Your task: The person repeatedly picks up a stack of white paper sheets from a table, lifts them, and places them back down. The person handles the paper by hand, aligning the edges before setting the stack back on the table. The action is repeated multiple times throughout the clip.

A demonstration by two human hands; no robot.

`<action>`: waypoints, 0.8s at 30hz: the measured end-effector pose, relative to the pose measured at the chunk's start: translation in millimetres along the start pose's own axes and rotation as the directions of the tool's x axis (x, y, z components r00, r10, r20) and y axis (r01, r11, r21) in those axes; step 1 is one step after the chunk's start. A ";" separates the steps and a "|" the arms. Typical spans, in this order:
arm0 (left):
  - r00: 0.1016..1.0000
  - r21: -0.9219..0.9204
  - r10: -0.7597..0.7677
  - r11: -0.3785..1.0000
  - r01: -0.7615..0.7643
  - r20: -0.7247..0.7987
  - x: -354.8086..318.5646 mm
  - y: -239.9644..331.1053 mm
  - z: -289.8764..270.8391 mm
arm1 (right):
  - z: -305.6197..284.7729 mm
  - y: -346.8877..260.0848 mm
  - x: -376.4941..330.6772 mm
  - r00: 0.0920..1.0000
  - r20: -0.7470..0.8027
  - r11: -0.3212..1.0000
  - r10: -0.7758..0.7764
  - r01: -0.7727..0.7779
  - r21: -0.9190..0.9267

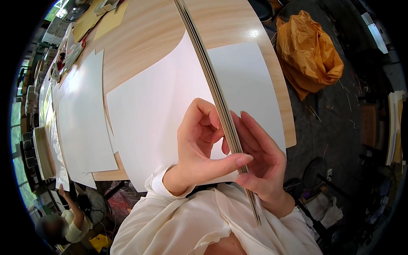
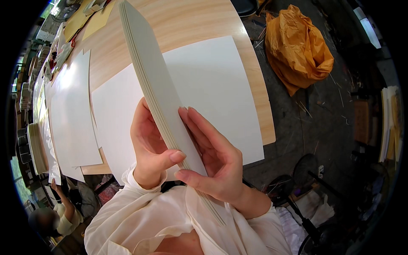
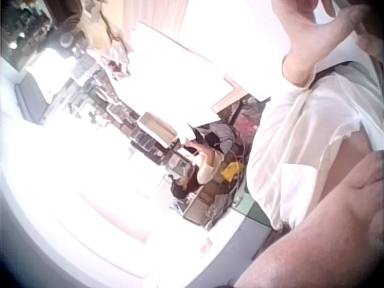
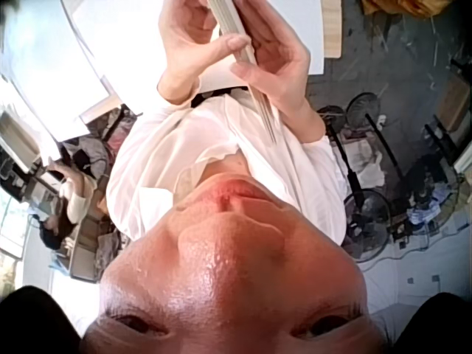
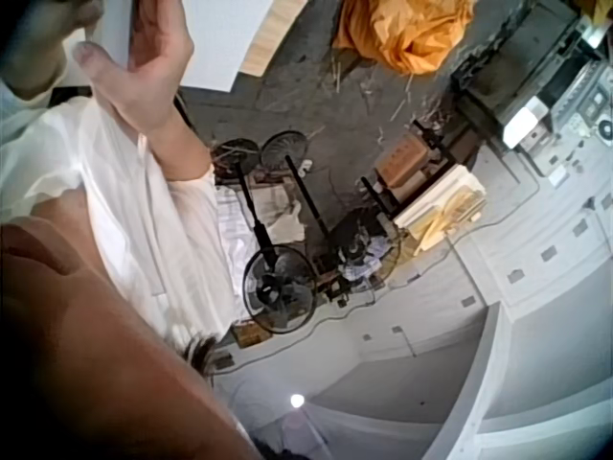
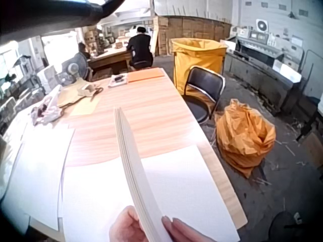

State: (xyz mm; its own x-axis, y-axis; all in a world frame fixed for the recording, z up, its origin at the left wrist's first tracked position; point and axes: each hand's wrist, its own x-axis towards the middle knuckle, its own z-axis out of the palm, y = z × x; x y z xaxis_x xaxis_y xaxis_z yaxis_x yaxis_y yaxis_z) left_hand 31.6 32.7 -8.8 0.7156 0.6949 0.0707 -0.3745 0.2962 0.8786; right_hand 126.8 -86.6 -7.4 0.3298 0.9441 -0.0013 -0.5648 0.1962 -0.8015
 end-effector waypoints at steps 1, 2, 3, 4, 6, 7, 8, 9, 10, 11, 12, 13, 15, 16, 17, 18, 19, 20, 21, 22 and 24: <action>1.000 -0.008 -0.005 1.000 0.005 -0.007 -0.4 0.8 0.9 | 0.5 -0.1 -0.2 1.000 -0.003 1.000 0.005 -0.005 0.003; 1.000 -0.011 -0.006 1.000 0.006 -0.008 -0.5 1.1 1.0 | 0.8 -0.1 -0.2 1.000 -0.006 1.000 0.009 -0.009 0.006; 1.000 -0.014 -0.008 1.000 0.008 -0.009 -0.6 1.3 1.0 | 1.0 -0.2 -0.1 1.000 -0.006 1.000 0.009 -0.009 0.004; 1.000 -0.012 -0.007 1.000 0.006 -0.005 -0.5 1.4 0.5 | 1.1 -0.4 0.1 1.000 -0.007 1.000 0.010 -0.010 0.001; 1.000 -0.008 -0.004 1.000 0.004 0.001 -0.3 1.2 -0.1 | 1.0 -0.7 0.2 1.000 -0.006 1.000 0.009 -0.009 -0.004; 1.000 -0.005 -0.002 1.000 0.002 0.003 -0.3 1.0 -0.3 | 0.8 -0.8 0.1 1.000 -0.005 1.000 0.009 -0.009 -0.006; 1.000 -0.003 -0.002 1.000 0.002 0.004 -0.2 1.0 -0.3 | 0.6 -0.9 0.1 1.000 -0.004 1.000 0.008 -0.008 -0.008; 1.000 0.001 -0.001 1.000 0.001 0.005 -0.2 0.9 -0.3 | 0.8 -1.2 0.2 1.000 -0.006 1.000 0.013 -0.013 -0.006; 1.000 0.005 -0.001 1.000 0.001 0.005 -0.2 1.0 -0.3 | 1.1 -1.9 0.3 1.000 -0.007 1.000 0.018 -0.018 -0.004; 1.000 0.006 -0.001 1.000 0.001 0.004 -0.3 0.9 -0.4 | 1.3 -2.2 0.4 1.000 -0.009 1.000 0.023 -0.023 -0.003; 1.000 0.007 0.000 1.000 0.000 0.004 -0.3 0.8 -0.4 | 1.2 -2.3 0.3 1.000 -0.009 1.000 0.023 -0.023 -0.001; 1.000 0.006 0.000 1.000 0.000 0.004 -0.4 0.5 -0.6 | 1.0 -2.2 0.3 1.000 -0.009 1.000 0.023 -0.023 0.000; 1.000 0.002 0.003 1.000 -0.003 0.005 -0.2 0.2 -0.8 | 1.0 -2.2 0.4 1.000 -0.011 1.000 0.025 -0.025 0.005; 1.000 0.000 0.005 1.000 -0.005 0.007 0.2 0.1 -0.9 | 1.1 -2.3 0.5 1.000 -0.012 1.000 0.028 -0.027 0.009; 1.000 -0.003 0.005 1.000 -0.005 0.008 0.2 0.2 -0.7 | 1.1 -2.3 0.7 0.999 -0.014 0.999 0.030 -0.030 0.013; 1.000 -0.006 0.006 1.000 -0.006 0.009 0.4 0.4 -0.5 | 0.9 -2.3 0.7 0.999 -0.014 0.999 0.031 -0.030 0.017; 1.000 -0.010 0.004 1.000 -0.004 0.009 0.4 1.0 0.0 | 0.7 -2.1 0.7 0.999 -0.013 0.999 0.031 -0.031 0.020; 1.000 -0.013 0.003 1.000 -0.003 0.010 0.4 1.3 0.2 | 0.4 -2.0 0.8 0.999 -0.013 0.999 0.032 -0.032 0.024; 1.000 -0.017 0.002 1.000 -0.002 0.011 0.4 1.5 0.4 | 0.2 -2.2 1.0 0.999 -0.012 0.999 0.034 -0.034 0.030; 1.000 -0.021 0.002 1.000 -0.002 0.012 0.6 1.6 0.3 | -0.1 -2.4 1.2 0.999 -0.012 0.999 0.035 -0.035 0.036; 1.000 -0.021 0.004 1.000 -0.004 0.015 0.5 1.3 -0.1 | 0.1 -2.8 1.3 0.999 -0.016 0.998 0.041 -0.040 0.047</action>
State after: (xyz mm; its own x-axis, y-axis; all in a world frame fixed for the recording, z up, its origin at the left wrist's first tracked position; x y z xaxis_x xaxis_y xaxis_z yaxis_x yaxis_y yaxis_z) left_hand 31.5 33.5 -7.6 0.7229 0.6861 0.0815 -0.3895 0.3073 0.8683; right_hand 128.8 -85.9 -5.1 0.3186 0.9469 -0.0437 -0.6122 0.1704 -0.7721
